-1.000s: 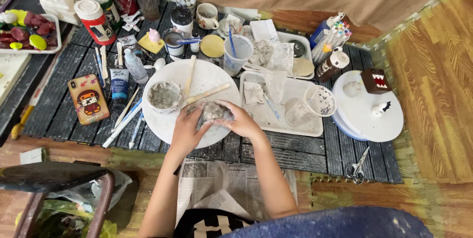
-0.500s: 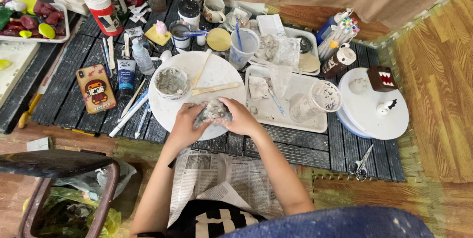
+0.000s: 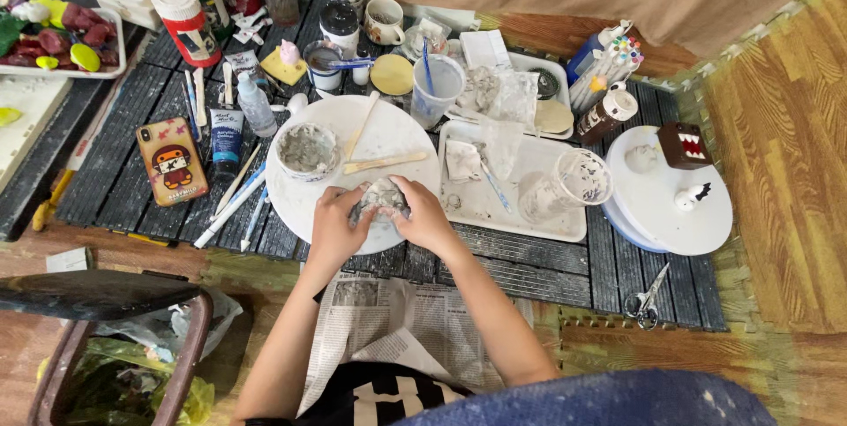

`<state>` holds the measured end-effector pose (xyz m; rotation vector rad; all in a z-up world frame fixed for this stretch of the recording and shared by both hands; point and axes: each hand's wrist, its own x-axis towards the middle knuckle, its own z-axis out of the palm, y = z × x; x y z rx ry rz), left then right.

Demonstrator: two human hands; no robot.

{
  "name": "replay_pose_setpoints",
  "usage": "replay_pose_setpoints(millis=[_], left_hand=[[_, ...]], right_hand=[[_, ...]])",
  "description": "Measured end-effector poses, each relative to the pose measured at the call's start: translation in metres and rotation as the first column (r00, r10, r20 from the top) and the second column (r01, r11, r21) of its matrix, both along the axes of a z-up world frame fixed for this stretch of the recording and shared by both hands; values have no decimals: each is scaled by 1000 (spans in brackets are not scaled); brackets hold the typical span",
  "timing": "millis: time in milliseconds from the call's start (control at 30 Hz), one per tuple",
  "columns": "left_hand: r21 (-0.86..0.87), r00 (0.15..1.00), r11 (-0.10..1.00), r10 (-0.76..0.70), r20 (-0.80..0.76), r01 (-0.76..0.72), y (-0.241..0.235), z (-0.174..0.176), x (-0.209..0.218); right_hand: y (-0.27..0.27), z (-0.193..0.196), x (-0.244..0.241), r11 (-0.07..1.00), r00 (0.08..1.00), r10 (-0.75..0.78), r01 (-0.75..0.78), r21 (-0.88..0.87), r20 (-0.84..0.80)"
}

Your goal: The person kneads and shapes a lump of gray clay on a white plate using both hands. They repeatedly press, fold, and roll the material, occasionally using a wooden stick to assist in shaping. The workspace is cluttered with art supplies.

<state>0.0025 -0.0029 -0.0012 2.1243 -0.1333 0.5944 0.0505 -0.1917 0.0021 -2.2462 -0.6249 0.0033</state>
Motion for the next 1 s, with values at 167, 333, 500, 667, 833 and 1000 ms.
replay_pose_setpoints(millis=[167,333,500,667,833,1000], left_hand=[[37,992,995,94,-82,-92,-5,1,2],[107,996,990,86,21,-88,-5,0,4],[132,995,987,93,35,-97,-7,-1,2],[174,993,979,116,-21,-111,-9,2,1],[198,989,979,78,-128,-51,-9,9,-5],[61,1000,998,16,26,-18,-2,14,-8]], right_hand=[[7,-10,5,997,991,-26,15,77,132],[16,-17,2,989,984,-109,92,117,145],[22,-19,1,984,969,-155,135,113,192],[26,-15,-1,982,967,-177,160,102,186],[28,-2,-10,990,974,-138,136,26,179],[28,9,-17,993,981,-85,68,100,177]])
